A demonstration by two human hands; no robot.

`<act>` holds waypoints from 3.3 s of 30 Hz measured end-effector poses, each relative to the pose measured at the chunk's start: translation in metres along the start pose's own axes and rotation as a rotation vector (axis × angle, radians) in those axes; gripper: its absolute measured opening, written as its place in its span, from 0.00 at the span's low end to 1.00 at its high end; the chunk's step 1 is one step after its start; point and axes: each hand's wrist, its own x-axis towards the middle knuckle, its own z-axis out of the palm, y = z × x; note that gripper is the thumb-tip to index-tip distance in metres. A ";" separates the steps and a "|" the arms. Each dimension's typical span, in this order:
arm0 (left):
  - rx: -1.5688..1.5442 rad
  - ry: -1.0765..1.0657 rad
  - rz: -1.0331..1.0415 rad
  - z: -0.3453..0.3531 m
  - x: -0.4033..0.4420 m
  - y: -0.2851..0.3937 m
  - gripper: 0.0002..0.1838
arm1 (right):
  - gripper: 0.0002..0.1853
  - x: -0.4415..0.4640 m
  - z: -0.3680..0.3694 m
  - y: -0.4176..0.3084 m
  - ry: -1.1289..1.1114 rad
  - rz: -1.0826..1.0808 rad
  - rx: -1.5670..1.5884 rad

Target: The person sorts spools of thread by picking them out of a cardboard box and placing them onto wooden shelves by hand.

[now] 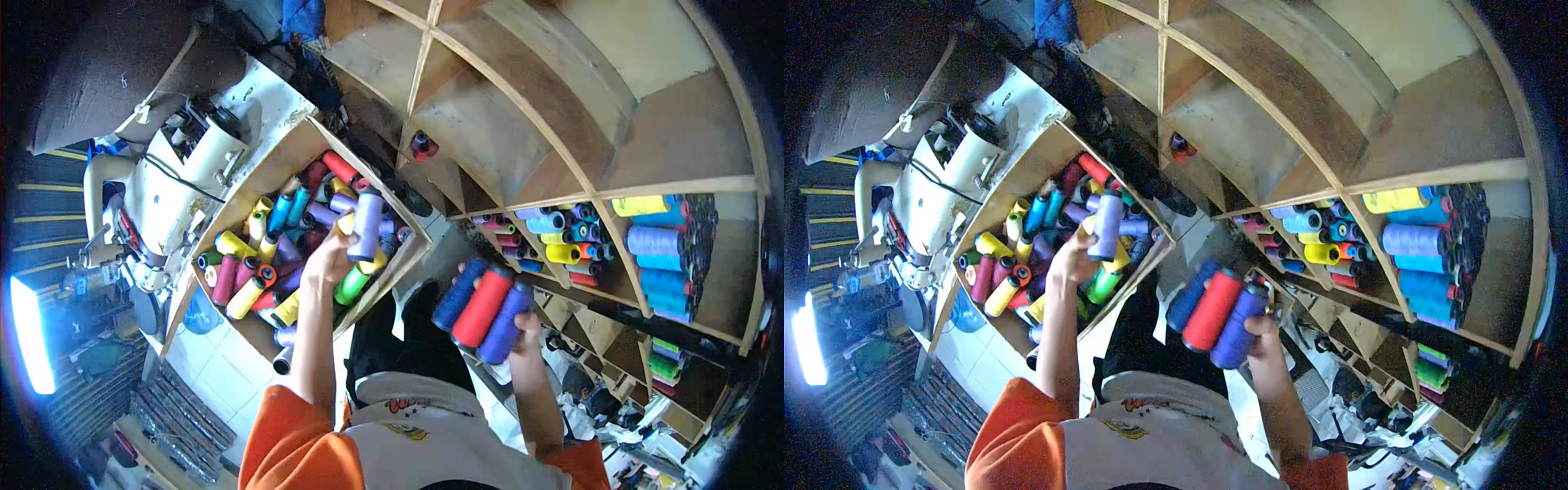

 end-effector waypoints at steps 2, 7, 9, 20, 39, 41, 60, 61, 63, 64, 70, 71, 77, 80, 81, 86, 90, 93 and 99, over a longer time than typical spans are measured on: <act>0.005 -0.069 0.053 0.014 -0.017 -0.017 0.52 | 0.45 0.015 0.024 -0.015 -0.084 0.029 -0.095; -0.017 -0.265 -0.006 0.068 -0.051 -0.039 0.60 | 0.41 0.027 0.050 -0.032 -0.035 0.355 -0.196; -0.023 -0.297 0.007 0.075 -0.058 -0.051 0.58 | 0.36 0.021 0.070 -0.042 -0.030 0.462 -0.243; -0.313 -0.299 0.002 0.080 -0.074 -0.104 0.47 | 0.32 0.003 0.113 -0.050 0.022 0.407 -0.547; -0.345 -0.433 -0.065 0.078 -0.060 -0.133 0.56 | 0.33 -0.014 0.019 -0.063 0.405 0.186 -0.635; -0.289 -0.322 -0.150 0.067 -0.053 -0.149 0.57 | 0.31 -0.008 0.004 -0.052 0.356 0.281 -0.715; -0.434 -0.510 -0.544 -0.163 0.169 -0.372 0.45 | 0.23 0.068 -0.248 0.073 0.453 0.117 -0.736; -0.430 -0.512 -0.532 -0.166 0.174 -0.372 0.45 | 0.23 0.073 -0.260 0.079 0.462 0.110 -0.711; -0.420 -0.513 -0.495 -0.173 0.176 -0.373 0.45 | 0.24 0.083 -0.289 0.091 0.433 0.083 -0.697; -0.419 -0.511 -0.484 -0.177 0.178 -0.373 0.45 | 0.23 0.088 -0.301 0.099 0.440 0.035 -0.690; -0.410 -0.512 -0.448 -0.193 0.184 -0.375 0.44 | 0.26 0.160 -0.326 0.122 0.609 -0.332 -0.657; -0.407 -0.514 -0.444 -0.196 0.183 -0.376 0.44 | 0.26 0.181 -0.341 0.133 0.580 -0.390 -0.562; -0.382 -0.491 -0.438 -0.210 0.182 -0.369 0.44 | 0.24 0.297 -0.335 0.137 0.445 -0.769 -1.166; -0.366 -0.478 -0.439 -0.214 0.178 -0.363 0.44 | 0.22 0.338 -0.332 0.108 0.622 -0.802 -1.574; -0.359 -0.476 -0.437 -0.215 0.177 -0.361 0.44 | 0.22 0.351 -0.330 0.093 0.617 -0.683 -1.587; -0.355 -0.472 -0.434 -0.217 0.172 -0.351 0.43 | 0.19 0.419 -0.356 0.056 0.826 -1.113 -1.575; -0.347 -0.489 -0.429 -0.216 0.169 -0.342 0.43 | 0.19 0.426 -0.357 0.047 0.839 -1.091 -1.602; -0.347 -0.496 -0.427 -0.217 0.167 -0.337 0.43 | 0.19 0.433 -0.357 0.045 0.849 -1.088 -1.611; -0.349 -0.506 -0.426 -0.217 0.166 -0.332 0.43 | 0.19 0.437 -0.358 0.042 0.864 -1.105 -1.635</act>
